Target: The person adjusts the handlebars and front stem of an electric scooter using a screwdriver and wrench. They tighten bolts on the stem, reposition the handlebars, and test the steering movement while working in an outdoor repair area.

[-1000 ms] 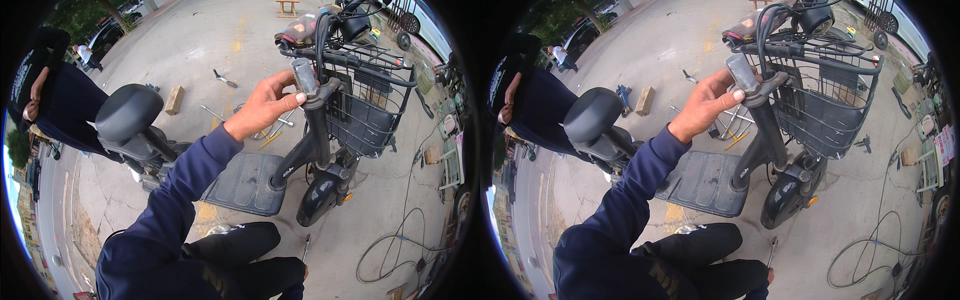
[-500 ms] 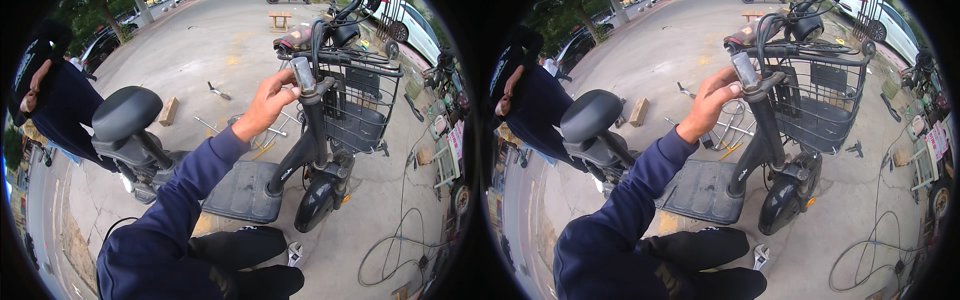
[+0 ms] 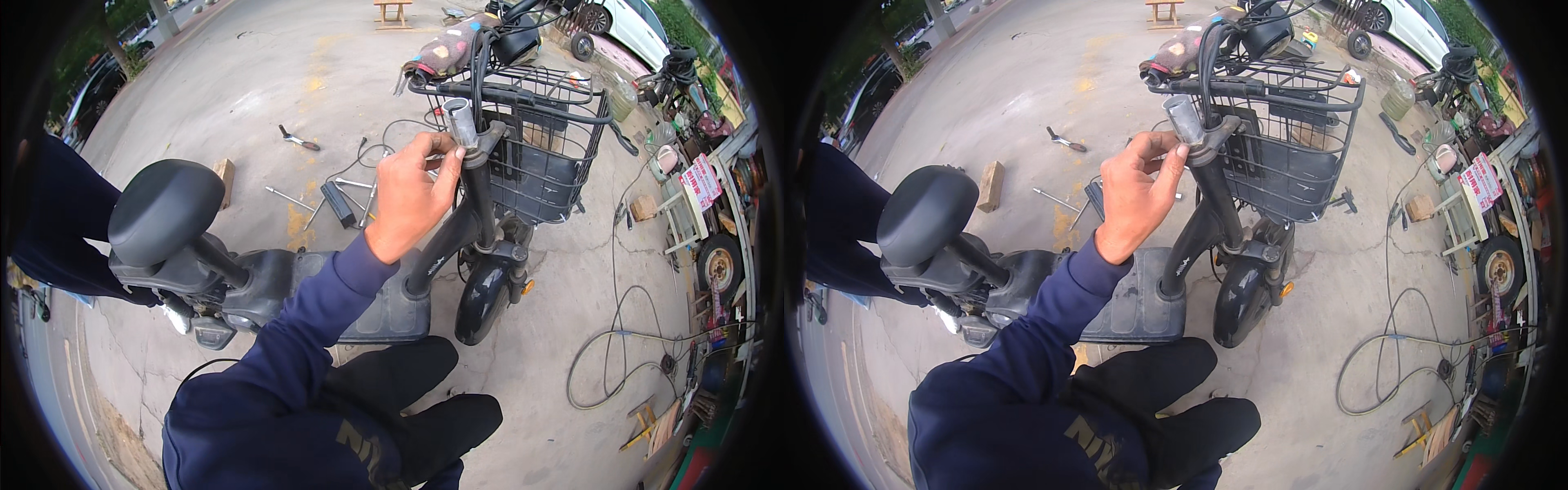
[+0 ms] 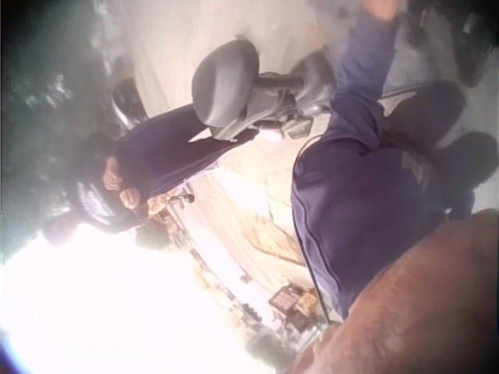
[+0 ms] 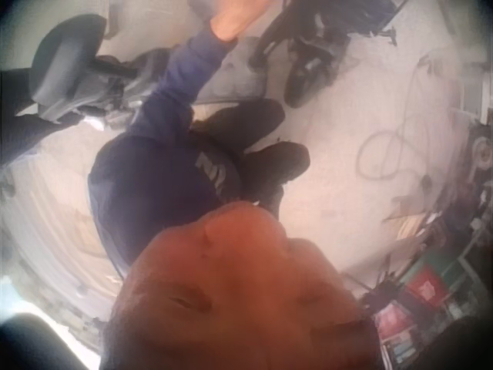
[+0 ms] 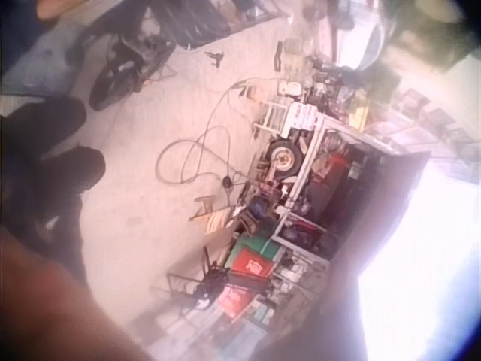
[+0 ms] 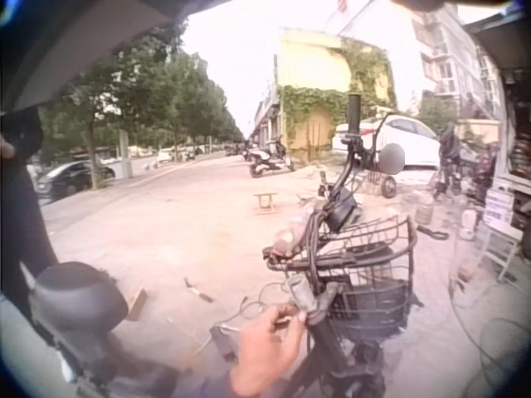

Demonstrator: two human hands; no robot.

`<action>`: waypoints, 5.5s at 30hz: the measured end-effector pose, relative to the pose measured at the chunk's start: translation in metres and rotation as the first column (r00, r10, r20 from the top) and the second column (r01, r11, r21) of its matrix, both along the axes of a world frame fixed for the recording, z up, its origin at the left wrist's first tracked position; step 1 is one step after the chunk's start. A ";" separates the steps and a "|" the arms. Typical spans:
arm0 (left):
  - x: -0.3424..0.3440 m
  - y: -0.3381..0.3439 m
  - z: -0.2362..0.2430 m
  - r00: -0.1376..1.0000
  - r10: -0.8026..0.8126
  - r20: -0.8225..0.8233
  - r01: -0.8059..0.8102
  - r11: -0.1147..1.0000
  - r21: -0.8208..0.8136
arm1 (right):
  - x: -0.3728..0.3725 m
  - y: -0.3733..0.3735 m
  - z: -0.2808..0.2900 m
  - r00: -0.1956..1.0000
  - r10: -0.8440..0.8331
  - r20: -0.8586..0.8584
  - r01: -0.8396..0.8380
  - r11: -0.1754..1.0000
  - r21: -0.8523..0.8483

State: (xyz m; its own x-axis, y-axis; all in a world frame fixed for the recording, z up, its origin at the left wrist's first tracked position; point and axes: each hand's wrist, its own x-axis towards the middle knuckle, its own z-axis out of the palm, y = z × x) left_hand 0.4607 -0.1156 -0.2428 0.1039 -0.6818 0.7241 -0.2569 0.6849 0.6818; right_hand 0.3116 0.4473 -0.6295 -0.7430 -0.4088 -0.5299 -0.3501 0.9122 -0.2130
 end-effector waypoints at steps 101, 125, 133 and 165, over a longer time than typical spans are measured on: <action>0.006 -0.042 0.128 -0.371 -0.223 0.902 -0.045 0.974 0.222 | 0.027 -0.098 0.387 0.895 -0.052 0.443 0.089 0.994 -0.064; 0.005 -0.104 0.122 0.655 -0.742 -0.144 -0.476 -0.553 0.684 | -0.052 -0.601 0.543 0.285 0.864 -0.416 -0.957 0.279 -0.078; -0.009 -0.117 0.099 0.564 -0.787 -0.251 -0.599 -0.599 0.532 | -0.037 -0.609 0.537 0.297 0.857 -0.421 -0.944 0.331 0.009; 0.011 -0.087 0.102 0.473 -0.881 0.031 -0.560 -0.274 0.782 | -0.028 -0.607 0.530 0.335 0.881 -0.334 -0.935 0.355 -0.002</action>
